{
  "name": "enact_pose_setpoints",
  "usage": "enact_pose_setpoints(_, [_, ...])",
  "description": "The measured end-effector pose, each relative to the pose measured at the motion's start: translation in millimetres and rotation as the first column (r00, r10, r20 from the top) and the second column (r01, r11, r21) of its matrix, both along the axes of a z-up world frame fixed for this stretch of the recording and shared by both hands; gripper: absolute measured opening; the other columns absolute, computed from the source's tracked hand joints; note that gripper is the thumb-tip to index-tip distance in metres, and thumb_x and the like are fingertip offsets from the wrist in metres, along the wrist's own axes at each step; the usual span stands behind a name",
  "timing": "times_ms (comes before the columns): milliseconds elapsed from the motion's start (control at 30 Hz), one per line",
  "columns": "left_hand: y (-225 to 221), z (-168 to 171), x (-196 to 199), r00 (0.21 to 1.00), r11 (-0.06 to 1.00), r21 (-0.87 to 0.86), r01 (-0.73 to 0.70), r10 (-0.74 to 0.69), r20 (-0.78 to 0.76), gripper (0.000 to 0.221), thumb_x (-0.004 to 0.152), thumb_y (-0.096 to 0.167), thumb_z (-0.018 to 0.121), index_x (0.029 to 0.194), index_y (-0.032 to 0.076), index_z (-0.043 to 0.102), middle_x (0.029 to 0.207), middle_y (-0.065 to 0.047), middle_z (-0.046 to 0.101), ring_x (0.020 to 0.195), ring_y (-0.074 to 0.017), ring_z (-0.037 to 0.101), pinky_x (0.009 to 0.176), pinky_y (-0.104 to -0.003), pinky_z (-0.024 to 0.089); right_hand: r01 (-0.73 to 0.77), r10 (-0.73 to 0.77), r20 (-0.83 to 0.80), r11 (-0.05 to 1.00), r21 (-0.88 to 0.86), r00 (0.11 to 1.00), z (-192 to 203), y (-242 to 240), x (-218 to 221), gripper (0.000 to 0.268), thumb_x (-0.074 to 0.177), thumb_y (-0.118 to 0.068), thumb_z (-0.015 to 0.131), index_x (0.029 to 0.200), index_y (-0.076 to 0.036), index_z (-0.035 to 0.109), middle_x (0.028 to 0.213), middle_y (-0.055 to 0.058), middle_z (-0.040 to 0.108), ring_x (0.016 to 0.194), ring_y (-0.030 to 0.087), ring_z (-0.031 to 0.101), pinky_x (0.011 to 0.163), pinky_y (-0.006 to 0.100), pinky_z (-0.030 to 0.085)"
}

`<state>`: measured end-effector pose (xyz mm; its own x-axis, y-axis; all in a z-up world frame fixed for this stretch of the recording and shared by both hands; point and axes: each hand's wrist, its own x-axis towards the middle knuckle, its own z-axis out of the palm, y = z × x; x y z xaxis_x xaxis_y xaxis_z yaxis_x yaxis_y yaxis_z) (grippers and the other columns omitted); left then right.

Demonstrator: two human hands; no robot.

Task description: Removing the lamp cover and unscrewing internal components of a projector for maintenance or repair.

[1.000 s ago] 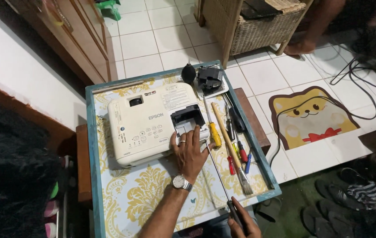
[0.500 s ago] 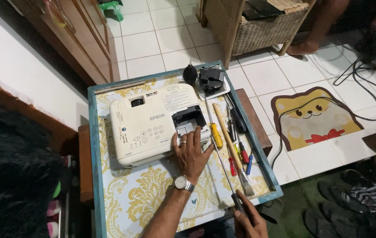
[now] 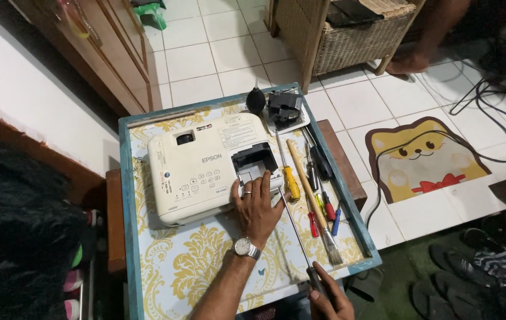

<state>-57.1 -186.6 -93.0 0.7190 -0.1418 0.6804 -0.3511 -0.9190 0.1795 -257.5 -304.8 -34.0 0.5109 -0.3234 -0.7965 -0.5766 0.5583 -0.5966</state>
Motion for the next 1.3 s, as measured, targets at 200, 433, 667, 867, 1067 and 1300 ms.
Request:
enact_pose_setpoints(200, [-3,-6,3,1.000,0.998,-0.062,0.007,-0.008,-0.023,0.065,0.091,0.058,0.072,0.134,0.010,0.061,0.106,-0.004,0.068,0.097,-0.0204,0.063,0.115,-0.054,0.032,-0.255,0.079,0.308,0.769,0.586,0.948,-149,-71,-22,0.070,0.096,-0.034,0.055,0.161,-0.037,0.028,0.096,0.012,0.054,0.053,0.023,0.044,0.053,0.050,0.037])
enact_pose_setpoints(433, [-7,-10,5,1.000,0.994,-0.110,-0.012,0.009,-0.028,0.067,0.087,0.058,0.077,0.132,0.011,0.062,0.106,-0.005,0.069,0.097,-0.0210,0.063,0.115,-0.055,0.030,-0.197,-0.159,0.396,0.668,0.718,0.904,-201,-69,-31,0.067,0.102,-0.039,0.047,0.159,-0.006,0.035,0.084,0.009,0.048,0.052,0.017,0.036,0.051,0.032,0.036])
enact_pose_setpoints(667, [-6,-4,3,1.000,0.996,-0.081,-0.022,0.022,-0.008,0.060,0.086,0.051,0.079,0.127,0.010,0.064,0.098,-0.004,0.065,0.092,-0.0210,0.060,0.113,-0.053,0.034,-0.009,0.002,0.027,0.958,0.285,1.000,-93,-43,-10,0.053,0.101,-0.020,0.054,0.154,-0.010,0.053,0.094,0.024,0.052,0.059,0.033,0.041,0.056,0.049,0.030])
enact_pose_setpoints(867, [-9,-16,7,1.000,0.995,-0.104,-0.009,0.007,-0.020,0.062,0.085,0.052,0.080,0.129,0.010,0.063,0.101,-0.004,0.067,0.094,-0.0198,0.060,0.113,-0.054,0.031,-0.144,-0.034,0.227,0.684,0.715,0.973,-147,-69,-10,0.056,0.103,-0.033,0.048,0.152,-0.008,0.046,0.080,0.007,0.048,0.043,0.014,0.034,0.040,0.031,0.029])
enact_pose_setpoints(1067, [-7,-17,8,1.000,0.991,-0.135,0.002,-0.002,-0.005,0.062,0.086,0.056,0.078,0.127,0.011,0.063,0.098,-0.003,0.066,0.092,-0.0192,0.060,0.110,-0.051,0.032,-0.203,0.203,0.043,0.979,-0.004,0.978,-51,-17,5,0.051,0.096,-0.030,0.059,0.144,-0.013,0.061,0.105,0.008,0.057,0.085,0.021,0.048,0.080,0.035,0.041])
enact_pose_setpoints(1300, [-2,-17,4,0.997,0.997,-0.072,0.022,-0.028,-0.074,0.062,0.081,0.034,0.081,0.135,0.011,0.060,0.104,-0.004,0.066,0.096,-0.0201,0.059,0.113,-0.050,0.029,-0.287,0.260,-0.131,0.919,-0.272,0.957,-31,-36,23,0.040,0.094,-0.017,0.068,0.132,-0.012,0.077,0.143,0.014,0.068,0.139,0.033,0.056,0.125,0.052,0.045])
